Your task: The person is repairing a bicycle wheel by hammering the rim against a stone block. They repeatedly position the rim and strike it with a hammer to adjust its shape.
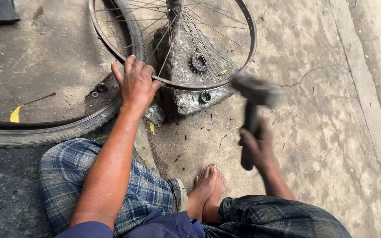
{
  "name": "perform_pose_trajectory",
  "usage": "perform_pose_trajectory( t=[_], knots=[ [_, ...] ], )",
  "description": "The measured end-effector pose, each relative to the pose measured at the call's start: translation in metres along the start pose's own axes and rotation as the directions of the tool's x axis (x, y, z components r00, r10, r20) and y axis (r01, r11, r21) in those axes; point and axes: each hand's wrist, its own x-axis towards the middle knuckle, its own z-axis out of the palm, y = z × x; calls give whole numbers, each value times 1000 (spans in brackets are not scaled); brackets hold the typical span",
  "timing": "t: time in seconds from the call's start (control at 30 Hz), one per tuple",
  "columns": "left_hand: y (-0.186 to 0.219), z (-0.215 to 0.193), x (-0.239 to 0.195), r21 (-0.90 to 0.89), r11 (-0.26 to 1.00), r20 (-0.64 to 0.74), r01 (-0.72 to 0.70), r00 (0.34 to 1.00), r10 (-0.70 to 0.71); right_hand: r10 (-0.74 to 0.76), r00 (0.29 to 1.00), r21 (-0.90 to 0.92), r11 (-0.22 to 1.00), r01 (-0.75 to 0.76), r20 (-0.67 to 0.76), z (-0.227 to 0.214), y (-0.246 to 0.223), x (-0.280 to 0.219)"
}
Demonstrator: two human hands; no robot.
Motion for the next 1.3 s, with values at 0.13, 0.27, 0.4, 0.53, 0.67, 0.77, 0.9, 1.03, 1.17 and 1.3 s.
perform_pose_trajectory(
  t=[0.13, 0.27, 0.4, 0.53, 0.67, 0.77, 0.9, 1.03, 1.17, 1.3],
  knots=[
    [1, 3, 0, -22, 1000, 14, 18, 1000, -18, 345, 937, -358, 882, -306, 50, 36, 11, 8],
    [-3, 0, -2, -38, 999, -2, 20, 1000, -20, 253, 967, -163, 956, -246, 23, 24, 2, 6],
    [-2, 0, 1, -46, 999, -31, 4, 1000, -5, 36, 998, 69, 997, -32, -56, -19, -17, -4],
    [-6, 8, 1, -32, 999, 27, 41, 999, -40, -316, 931, 119, 933, 340, -180, -27, -3, -9],
    [-1, 2, 0, -36, 999, 27, 36, 999, -35, -265, 947, -763, 568, 307, 184, 6, 34, 4],
    [7, 1, 3, -25, 1000, 17, 14, 1000, -13, 489, 868, -246, 854, -458, 82, 9, 43, 19],
    [-4, 8, -3, -16, 1000, -48, 0, 999, -1, 481, 871, 132, 861, -491, 103, 9, 52, -8],
    [-7, 4, 6, -47, 998, 12, 33, 999, -33, 534, 838, 342, 771, -537, 111, 0, 82, -25],
    [-9, 3, -7, -83, 992, -131, -98, 988, 87, 657, 737, 378, 650, -660, 159, -21, 163, -51],
    [-19, 7, -4, -95, 992, -17, -80, 997, 79, 762, 643, 171, 625, -761, 78, -54, 230, -92]
  ],
)
